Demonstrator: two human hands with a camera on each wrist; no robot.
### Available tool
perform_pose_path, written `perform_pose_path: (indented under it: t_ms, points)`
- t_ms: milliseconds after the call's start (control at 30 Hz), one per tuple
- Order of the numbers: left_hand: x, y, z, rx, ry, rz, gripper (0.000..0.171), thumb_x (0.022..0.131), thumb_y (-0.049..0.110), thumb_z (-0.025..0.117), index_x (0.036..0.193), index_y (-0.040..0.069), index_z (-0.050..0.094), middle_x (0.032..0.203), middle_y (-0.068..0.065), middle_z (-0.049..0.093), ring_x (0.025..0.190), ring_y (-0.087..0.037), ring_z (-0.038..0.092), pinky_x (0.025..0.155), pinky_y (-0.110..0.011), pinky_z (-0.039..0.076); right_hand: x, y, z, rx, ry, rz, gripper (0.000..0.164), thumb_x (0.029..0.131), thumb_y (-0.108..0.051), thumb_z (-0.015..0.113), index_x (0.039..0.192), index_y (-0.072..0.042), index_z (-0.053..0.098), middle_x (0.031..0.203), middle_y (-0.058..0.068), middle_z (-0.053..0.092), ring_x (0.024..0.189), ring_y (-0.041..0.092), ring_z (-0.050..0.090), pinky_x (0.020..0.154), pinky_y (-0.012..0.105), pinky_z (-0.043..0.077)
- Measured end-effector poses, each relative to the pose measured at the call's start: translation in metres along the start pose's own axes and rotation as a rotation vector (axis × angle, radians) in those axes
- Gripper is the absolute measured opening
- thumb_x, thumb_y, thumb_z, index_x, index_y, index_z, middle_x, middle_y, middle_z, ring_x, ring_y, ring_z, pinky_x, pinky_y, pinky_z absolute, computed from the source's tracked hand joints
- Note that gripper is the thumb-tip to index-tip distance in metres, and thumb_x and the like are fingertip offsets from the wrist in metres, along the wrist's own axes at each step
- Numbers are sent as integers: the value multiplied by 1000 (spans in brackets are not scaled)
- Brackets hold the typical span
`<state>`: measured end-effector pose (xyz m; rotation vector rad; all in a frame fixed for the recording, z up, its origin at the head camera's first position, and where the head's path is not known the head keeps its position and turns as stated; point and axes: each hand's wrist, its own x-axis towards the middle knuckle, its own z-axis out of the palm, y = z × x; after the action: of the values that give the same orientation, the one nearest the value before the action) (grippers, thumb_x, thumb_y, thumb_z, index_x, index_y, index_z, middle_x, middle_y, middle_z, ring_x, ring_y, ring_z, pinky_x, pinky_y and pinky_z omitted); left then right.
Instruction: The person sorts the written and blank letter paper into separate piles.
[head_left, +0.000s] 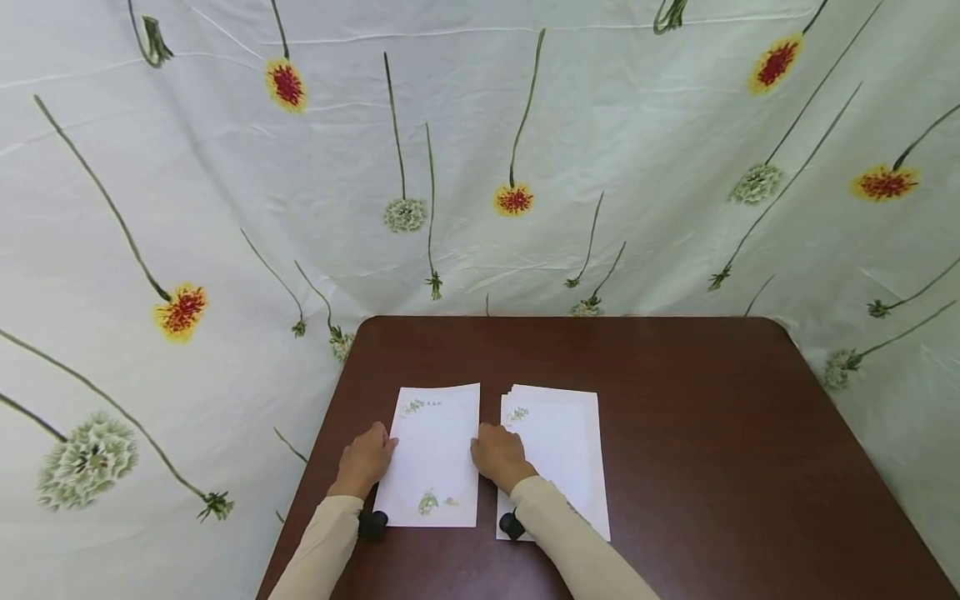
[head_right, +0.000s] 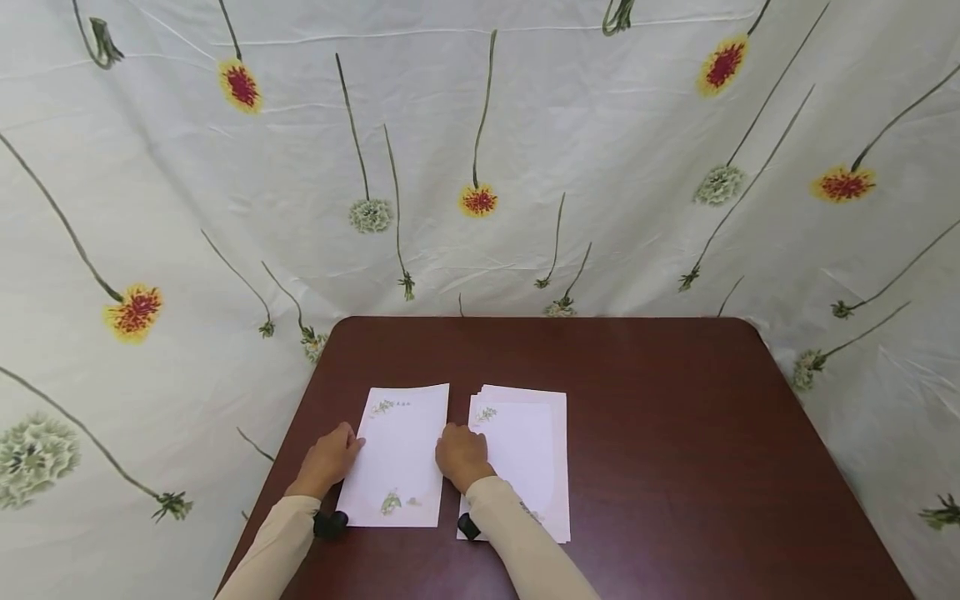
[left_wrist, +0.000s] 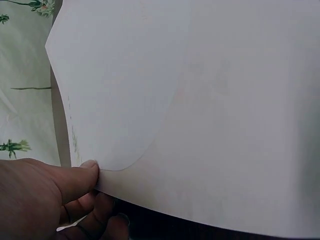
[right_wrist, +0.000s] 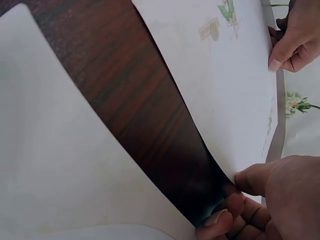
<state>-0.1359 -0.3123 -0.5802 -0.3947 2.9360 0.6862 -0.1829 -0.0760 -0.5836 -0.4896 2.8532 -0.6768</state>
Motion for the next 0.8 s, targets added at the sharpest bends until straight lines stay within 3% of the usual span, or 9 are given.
perform_pose_path:
  t_ms: [267,467,633,800]
  points:
    - [-2,7,-4,82,6,12,22,105,14,64,105,-7,56,80,-14,62,69,-27,60,68,-45,51,-2,-4,2,-122,23,-17,24,102,-22,67,98,1,70,84,16,73,85,34,75,79,50,56]
    - [-1,8,-4,145,13,11,32,105,15,65,116,-14,57,89,-24,69,83,-40,71,80,-55,56,-2,-8,0,-228,47,-32,27,102,-25,68,103,1,72,85,14,74,83,30,76,78,47,57]
    - [-1,9,-2,151,4,-11,37,105,16,64,121,-17,55,98,-30,70,94,-46,72,89,-59,55,-4,-10,-2,-228,58,-22,27,101,-25,69,103,2,71,85,15,75,82,31,76,78,46,56]
    - [-1,9,-2,152,1,-20,39,105,16,65,121,-18,54,97,-31,70,94,-47,72,90,-60,55,-6,-10,-4,-216,65,-20,26,100,-24,71,102,2,71,83,15,74,80,31,75,77,47,56]
